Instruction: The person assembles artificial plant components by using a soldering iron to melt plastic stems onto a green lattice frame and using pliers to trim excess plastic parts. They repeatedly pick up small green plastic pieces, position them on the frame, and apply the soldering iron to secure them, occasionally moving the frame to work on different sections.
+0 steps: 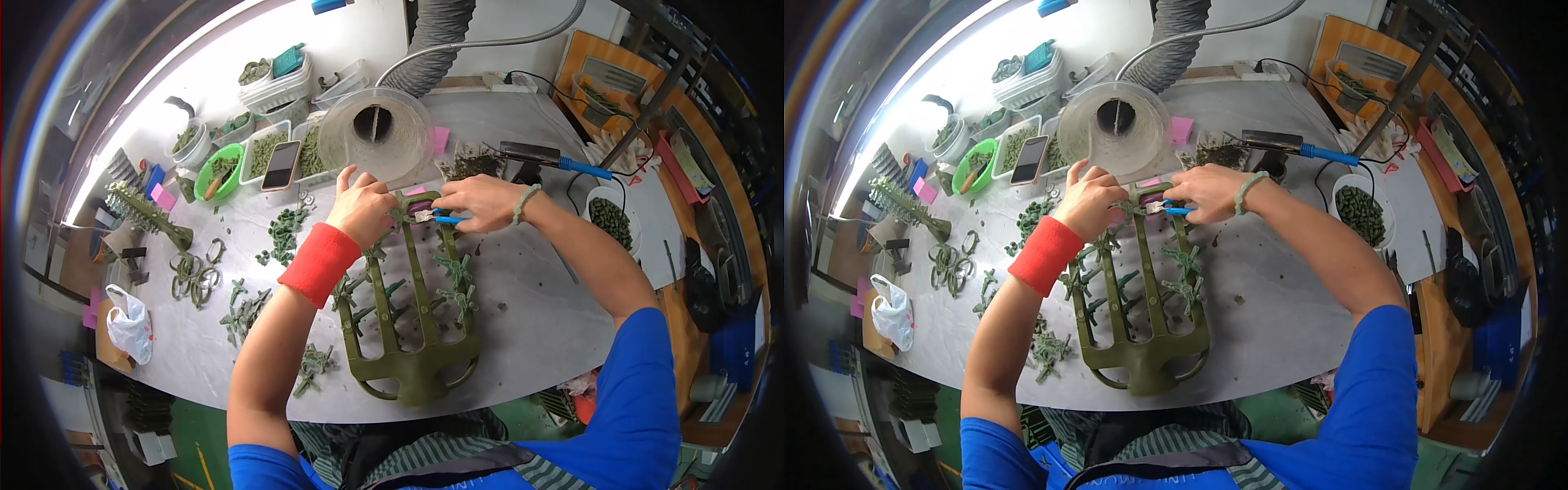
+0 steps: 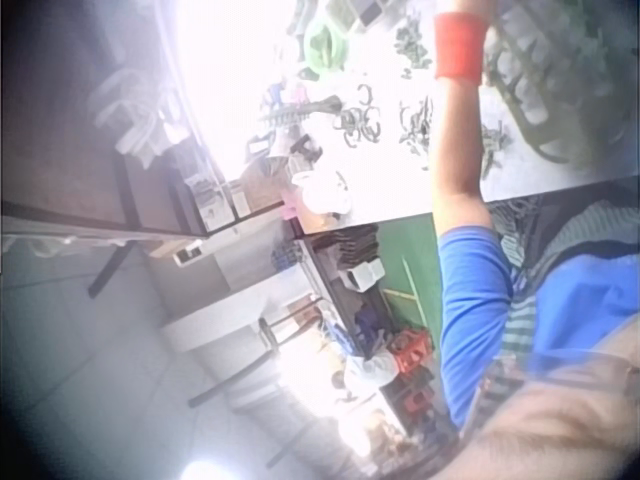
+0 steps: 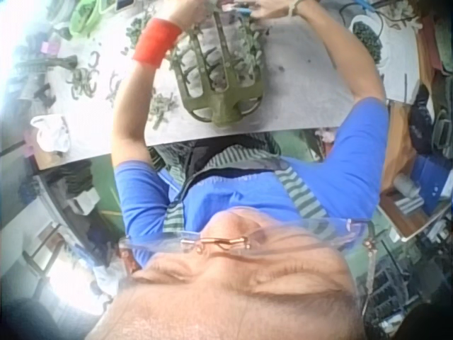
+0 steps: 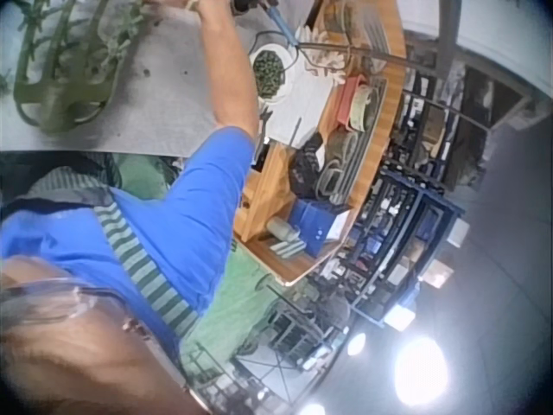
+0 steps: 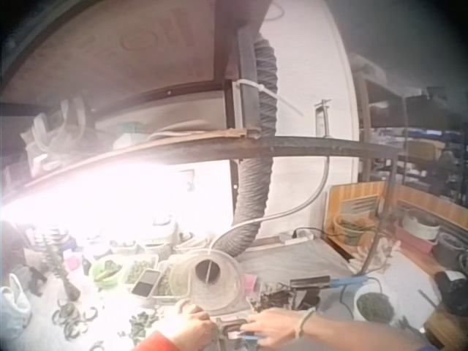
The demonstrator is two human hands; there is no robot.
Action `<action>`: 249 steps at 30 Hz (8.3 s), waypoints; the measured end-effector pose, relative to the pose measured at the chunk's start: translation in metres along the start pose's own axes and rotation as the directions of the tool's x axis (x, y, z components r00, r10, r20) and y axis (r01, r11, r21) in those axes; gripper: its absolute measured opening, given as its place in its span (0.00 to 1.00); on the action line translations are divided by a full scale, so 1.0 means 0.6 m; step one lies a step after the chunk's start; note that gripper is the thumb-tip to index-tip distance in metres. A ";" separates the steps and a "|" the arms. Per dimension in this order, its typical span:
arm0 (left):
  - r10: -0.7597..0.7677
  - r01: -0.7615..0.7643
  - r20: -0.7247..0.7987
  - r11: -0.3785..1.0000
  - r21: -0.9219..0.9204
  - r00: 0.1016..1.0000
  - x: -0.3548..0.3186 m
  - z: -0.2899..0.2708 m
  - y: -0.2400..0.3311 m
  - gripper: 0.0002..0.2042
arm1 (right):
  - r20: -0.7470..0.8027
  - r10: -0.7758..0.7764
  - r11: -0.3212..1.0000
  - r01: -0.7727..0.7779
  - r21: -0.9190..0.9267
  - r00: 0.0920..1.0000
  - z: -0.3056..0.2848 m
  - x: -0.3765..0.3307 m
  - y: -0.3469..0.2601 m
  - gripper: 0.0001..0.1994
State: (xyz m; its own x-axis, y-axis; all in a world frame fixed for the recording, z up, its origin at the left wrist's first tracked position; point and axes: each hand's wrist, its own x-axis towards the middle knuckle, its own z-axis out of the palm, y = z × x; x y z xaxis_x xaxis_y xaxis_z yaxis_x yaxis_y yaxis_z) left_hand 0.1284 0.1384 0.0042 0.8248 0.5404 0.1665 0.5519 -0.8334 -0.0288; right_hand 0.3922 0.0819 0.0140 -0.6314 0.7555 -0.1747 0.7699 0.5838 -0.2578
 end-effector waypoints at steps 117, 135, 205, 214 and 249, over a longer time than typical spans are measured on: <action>-0.213 0.158 -0.131 0.927 -0.340 0.968 -0.203 -0.044 -0.007 0.16 | 0.046 -0.218 0.969 0.222 -0.109 0.975 -0.015 0.085 -0.060 0.34; -0.070 0.058 -0.190 0.996 -0.069 0.979 -0.157 -0.051 -0.032 0.09 | 0.050 -0.210 0.977 0.211 -0.015 0.976 -0.028 0.084 -0.054 0.31; -0.720 0.740 0.198 0.602 -0.298 0.665 -0.286 0.126 -0.129 0.18 | -0.133 0.959 0.005 0.455 0.890 0.251 0.129 -0.278 0.061 0.17; -0.568 0.441 0.460 -0.182 -0.879 0.682 -0.363 0.095 -0.155 0.10 | 0.122 0.988 -0.156 0.586 0.795 0.096 0.050 -0.284 0.256 0.16; 0.082 -0.118 -0.220 0.981 -0.153 0.972 -0.144 -0.014 -0.170 0.08 | -0.320 0.933 0.164 0.595 0.787 0.166 -0.008 -0.247 -0.075 0.15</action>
State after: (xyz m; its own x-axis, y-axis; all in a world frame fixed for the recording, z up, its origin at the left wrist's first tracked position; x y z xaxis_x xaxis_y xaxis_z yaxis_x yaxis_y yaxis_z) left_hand -0.0001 0.1759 0.0009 0.8200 0.4313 0.3762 0.4254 -0.8991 0.1034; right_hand 0.4516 -0.0548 0.0561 0.6430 0.7651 0.0349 -0.3218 0.3113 -0.8942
